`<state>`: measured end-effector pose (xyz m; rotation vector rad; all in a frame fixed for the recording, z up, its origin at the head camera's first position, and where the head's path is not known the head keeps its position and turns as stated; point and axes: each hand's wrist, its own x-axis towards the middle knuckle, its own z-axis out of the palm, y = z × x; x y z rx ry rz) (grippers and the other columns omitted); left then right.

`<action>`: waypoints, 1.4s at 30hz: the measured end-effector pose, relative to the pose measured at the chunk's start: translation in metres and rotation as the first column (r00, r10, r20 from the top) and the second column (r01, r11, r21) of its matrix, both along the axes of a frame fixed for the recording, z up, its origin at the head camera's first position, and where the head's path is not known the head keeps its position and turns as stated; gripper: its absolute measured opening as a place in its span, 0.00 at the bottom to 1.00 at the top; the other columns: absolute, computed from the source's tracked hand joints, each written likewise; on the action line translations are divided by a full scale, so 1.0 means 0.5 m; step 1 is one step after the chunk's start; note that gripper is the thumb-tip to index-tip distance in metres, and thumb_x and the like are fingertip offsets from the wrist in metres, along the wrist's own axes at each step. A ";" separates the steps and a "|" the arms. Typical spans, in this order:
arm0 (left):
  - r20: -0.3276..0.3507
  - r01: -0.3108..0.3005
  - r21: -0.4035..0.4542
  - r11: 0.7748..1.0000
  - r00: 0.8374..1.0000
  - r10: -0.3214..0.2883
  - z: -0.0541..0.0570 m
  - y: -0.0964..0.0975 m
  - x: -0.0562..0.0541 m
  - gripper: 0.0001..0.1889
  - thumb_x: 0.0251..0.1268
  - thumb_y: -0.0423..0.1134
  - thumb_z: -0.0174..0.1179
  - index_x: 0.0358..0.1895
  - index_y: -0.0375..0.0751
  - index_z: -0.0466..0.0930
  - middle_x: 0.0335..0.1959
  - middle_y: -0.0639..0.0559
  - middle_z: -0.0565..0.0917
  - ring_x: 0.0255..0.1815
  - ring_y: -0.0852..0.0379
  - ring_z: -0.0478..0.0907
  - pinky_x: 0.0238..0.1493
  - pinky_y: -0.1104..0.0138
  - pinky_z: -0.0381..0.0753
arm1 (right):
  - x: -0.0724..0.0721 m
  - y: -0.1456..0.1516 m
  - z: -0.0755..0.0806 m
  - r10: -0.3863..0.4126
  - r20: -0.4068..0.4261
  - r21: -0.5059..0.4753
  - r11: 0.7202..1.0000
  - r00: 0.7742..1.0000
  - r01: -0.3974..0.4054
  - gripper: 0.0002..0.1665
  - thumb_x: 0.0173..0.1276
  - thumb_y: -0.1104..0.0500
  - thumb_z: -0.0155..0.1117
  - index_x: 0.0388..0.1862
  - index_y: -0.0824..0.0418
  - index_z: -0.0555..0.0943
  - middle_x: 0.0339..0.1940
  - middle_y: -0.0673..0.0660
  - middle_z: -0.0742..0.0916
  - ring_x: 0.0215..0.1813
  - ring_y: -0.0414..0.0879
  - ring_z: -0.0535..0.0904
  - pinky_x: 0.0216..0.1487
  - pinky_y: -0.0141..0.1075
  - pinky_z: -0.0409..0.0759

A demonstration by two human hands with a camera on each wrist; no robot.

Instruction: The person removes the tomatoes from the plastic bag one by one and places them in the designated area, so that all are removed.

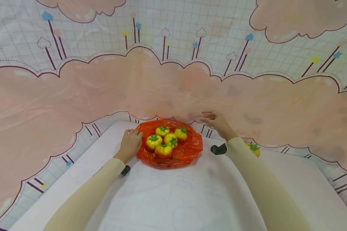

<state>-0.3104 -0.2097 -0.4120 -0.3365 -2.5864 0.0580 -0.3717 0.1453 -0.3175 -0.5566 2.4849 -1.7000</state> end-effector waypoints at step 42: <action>-0.001 0.000 0.015 1.000 1.000 0.000 0.001 0.002 0.001 0.09 0.59 0.33 0.59 0.42 0.35 0.79 0.40 0.39 0.81 0.47 0.42 0.75 0.58 0.49 0.70 | 0.056 -0.176 -0.132 0.151 0.391 -0.050 0.988 0.908 -0.143 0.23 0.65 0.58 0.62 0.59 0.59 0.74 0.59 0.59 0.78 0.57 0.51 0.77 0.62 0.46 0.74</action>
